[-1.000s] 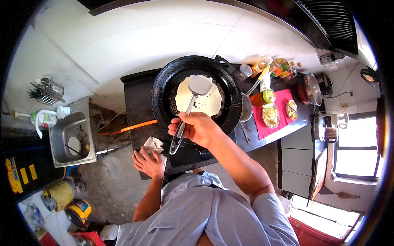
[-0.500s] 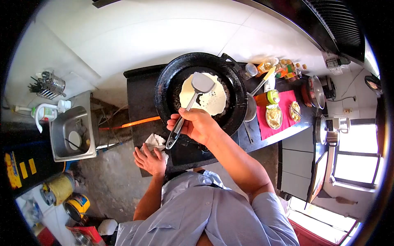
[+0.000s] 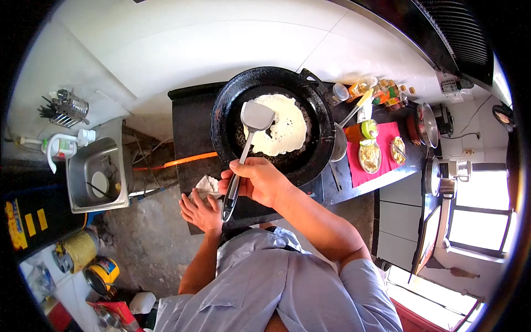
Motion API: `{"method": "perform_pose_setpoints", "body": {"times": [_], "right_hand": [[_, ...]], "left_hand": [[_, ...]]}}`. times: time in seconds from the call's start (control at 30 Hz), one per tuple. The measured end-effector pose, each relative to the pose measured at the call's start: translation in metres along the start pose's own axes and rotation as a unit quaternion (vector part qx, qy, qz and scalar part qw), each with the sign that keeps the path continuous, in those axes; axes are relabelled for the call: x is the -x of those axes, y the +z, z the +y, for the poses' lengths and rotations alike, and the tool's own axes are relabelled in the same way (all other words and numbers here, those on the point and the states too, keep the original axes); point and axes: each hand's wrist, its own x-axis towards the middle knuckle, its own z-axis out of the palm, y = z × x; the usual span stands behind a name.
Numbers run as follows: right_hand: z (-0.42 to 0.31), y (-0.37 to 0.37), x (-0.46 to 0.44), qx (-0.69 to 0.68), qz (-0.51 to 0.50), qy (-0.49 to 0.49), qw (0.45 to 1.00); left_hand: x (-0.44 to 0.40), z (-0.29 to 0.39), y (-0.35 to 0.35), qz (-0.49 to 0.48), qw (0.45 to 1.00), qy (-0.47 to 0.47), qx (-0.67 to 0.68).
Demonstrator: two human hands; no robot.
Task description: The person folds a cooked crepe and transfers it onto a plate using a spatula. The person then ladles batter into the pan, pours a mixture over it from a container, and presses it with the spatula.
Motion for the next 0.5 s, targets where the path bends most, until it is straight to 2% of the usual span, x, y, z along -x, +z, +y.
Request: {"method": "perform_pose_setpoints", "body": {"times": [0.33, 0.5], "right_hand": [[0.021, 0.0, 0.022, 0.001, -0.015, 0.019, 1.0], [0.023, 0.003, 0.047, 0.018, 0.01, 0.038, 0.999]], "left_hand": [[-0.001, 0.002, -0.002, -0.008, 1.0, -0.009, 0.025], [0.0, 0.002, 0.001, 0.01, 1.0, -0.003, 0.014]]}}
